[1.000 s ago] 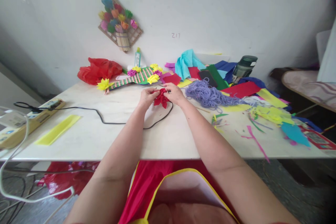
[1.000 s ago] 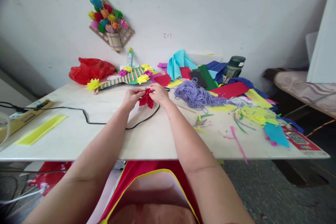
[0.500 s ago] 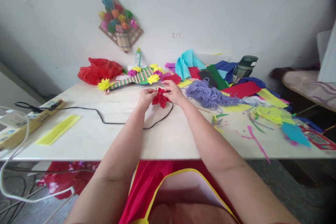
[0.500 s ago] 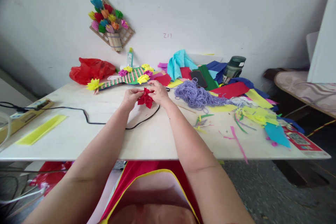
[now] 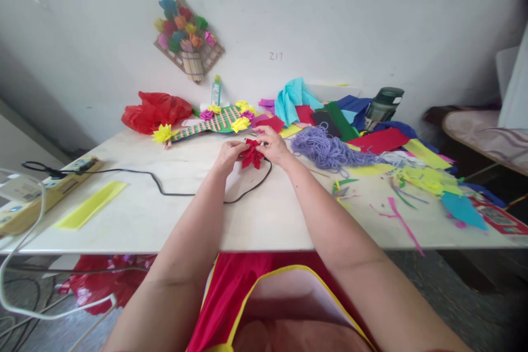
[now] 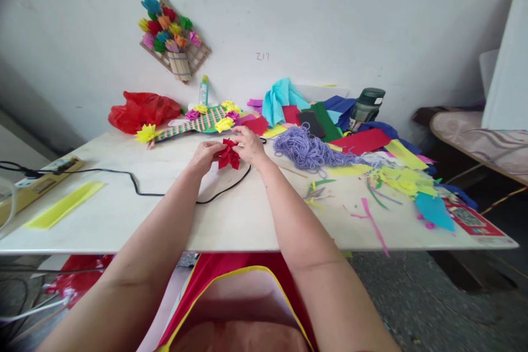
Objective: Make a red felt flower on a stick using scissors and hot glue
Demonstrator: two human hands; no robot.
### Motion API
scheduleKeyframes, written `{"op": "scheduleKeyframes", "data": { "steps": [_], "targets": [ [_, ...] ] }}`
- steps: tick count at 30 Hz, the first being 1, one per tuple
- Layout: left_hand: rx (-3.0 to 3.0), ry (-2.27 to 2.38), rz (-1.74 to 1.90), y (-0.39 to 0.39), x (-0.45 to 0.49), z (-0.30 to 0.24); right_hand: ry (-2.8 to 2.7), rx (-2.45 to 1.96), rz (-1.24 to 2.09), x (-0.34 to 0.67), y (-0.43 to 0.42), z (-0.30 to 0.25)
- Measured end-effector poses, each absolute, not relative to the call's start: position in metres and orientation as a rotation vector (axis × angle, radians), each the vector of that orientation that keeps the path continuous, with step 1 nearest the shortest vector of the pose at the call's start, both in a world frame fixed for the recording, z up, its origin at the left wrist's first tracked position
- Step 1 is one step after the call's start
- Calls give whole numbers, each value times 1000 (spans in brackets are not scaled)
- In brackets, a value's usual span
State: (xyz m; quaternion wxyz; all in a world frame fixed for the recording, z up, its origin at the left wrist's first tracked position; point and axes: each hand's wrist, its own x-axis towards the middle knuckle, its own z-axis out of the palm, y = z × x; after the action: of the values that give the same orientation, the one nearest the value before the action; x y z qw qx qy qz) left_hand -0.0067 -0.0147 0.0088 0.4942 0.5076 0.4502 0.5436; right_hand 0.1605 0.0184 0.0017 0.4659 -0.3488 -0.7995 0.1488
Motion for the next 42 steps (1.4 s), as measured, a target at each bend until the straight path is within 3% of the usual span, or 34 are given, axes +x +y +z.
{"op": "scheduleKeyframes", "data": {
  "steps": [26,42],
  "targets": [
    [1262,1150,1325,-10,-7,2,-2090,-698,339,161,23,-1],
    [1177,1077,1390,-15,-6,10,-1890,-841,467,159,11,8]
  ]
}}
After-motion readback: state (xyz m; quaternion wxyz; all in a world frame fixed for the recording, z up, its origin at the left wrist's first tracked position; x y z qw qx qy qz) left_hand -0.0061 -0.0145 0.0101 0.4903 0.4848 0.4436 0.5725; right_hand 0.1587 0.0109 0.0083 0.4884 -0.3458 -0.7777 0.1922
